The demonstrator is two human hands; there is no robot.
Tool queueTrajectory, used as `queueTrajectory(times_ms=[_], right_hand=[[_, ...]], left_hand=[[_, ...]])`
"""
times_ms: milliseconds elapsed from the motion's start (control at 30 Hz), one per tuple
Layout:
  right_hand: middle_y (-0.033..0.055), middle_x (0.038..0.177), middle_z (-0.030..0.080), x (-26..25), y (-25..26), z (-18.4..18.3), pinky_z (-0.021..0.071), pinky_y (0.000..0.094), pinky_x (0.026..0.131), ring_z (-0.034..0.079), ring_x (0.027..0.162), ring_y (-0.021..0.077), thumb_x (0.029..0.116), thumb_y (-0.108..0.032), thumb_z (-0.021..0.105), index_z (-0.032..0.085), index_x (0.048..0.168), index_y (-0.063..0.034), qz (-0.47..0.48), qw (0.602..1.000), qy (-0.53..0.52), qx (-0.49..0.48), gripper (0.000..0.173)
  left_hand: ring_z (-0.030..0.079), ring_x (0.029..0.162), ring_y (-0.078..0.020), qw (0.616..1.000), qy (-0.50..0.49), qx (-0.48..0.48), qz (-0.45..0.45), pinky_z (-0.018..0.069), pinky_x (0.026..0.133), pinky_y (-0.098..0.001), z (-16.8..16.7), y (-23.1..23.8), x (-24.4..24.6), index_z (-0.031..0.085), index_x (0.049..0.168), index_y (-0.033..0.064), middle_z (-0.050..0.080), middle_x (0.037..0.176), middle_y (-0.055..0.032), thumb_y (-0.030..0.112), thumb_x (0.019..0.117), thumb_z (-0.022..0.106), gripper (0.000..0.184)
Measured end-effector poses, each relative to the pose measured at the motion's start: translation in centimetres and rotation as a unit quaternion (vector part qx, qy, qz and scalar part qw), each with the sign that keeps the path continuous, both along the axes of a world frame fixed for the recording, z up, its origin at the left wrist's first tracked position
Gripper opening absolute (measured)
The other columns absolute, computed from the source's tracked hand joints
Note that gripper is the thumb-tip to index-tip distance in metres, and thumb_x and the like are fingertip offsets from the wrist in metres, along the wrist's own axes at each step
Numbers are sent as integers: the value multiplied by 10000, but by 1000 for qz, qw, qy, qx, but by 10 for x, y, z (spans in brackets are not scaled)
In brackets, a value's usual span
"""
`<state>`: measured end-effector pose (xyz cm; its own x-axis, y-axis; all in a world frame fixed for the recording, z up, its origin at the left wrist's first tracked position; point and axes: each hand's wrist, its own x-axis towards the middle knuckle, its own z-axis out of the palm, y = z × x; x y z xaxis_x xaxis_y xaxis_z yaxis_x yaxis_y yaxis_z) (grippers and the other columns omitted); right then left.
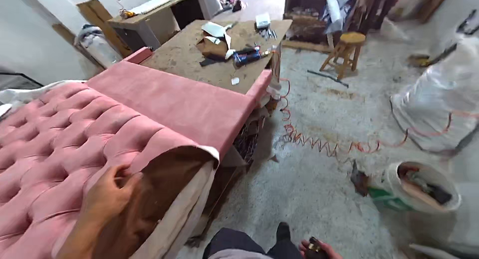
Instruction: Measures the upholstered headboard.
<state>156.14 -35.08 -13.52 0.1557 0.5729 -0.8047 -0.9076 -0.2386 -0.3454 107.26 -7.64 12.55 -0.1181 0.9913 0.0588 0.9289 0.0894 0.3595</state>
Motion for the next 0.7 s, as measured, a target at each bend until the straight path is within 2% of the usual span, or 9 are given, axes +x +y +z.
queueTrajectory(times_ms=[67,100,167,233,267,300,400,533,700], right_hand=[[142,1062,728,17,73,32,615,478,807,726,968,297,1025,-258,416,501,1355,-97,89,993,-31,76,377],[141,1086,710,21,108,52,615,489,789,715,976,302,977,-248,474,464,1439,-113,162,977,-69,121,482],[142,1129,674,20,181,101,615,442,720,696,946,278,874,-293,653,405,1512,-67,310,905,-188,221,721],[124,1142,689,4,248,154,627,386,722,710,921,218,821,-353,746,427,1479,4,394,773,-374,329,814],[101,1135,694,-7,276,178,620,362,742,705,914,175,805,-347,754,441,1463,15,401,694,-461,380,814],[88,1149,694,-18,300,197,625,351,758,704,923,145,793,-322,762,435,1459,24,396,616,-531,427,820],[109,1219,700,-49,361,231,628,358,869,703,1041,145,727,-281,812,355,1484,82,371,436,-633,521,956],[167,1200,684,-68,411,240,598,349,930,685,1079,169,717,-259,832,345,1481,122,404,346,-652,541,983],[154,1164,699,-75,474,235,612,352,836,695,1022,188,752,-301,800,460,1437,59,441,278,-631,574,845]], left_hand=[[636,1134,-386,995,-29,96,7,487,976,-619,14,-5,23,567,1365,-1,639,1242,-258,327,1049,495,461],[594,1222,-437,993,2,122,12,439,1034,-659,23,-6,36,558,1386,-13,610,1303,-283,379,1063,414,528],[583,1225,-482,983,51,175,10,418,1040,-681,39,1,68,593,1342,-32,613,1292,-295,413,1055,322,595],[686,1014,-326,979,-3,205,8,551,878,-572,54,15,114,683,1233,41,694,1130,-171,383,1044,373,500],[701,880,-228,978,-76,197,-3,594,776,-485,53,23,141,712,1166,67,714,1016,-99,353,1040,434,418],[710,828,-161,973,-171,152,-19,622,741,-416,45,28,169,719,1146,95,727,972,-46,337,1041,484,353],[697,920,-96,909,-413,20,-56,607,830,-318,9,50,233,725,1231,126,723,1080,-9,325,1039,571,316],[730,877,-77,819,-567,91,-7,642,782,-253,-24,80,246,776,1111,85,752,1021,3,218,969,709,206],[723,841,-74,819,-550,145,77,642,747,-249,-37,112,250,777,1036,64,741,1018,-15,171,941,739,148]])
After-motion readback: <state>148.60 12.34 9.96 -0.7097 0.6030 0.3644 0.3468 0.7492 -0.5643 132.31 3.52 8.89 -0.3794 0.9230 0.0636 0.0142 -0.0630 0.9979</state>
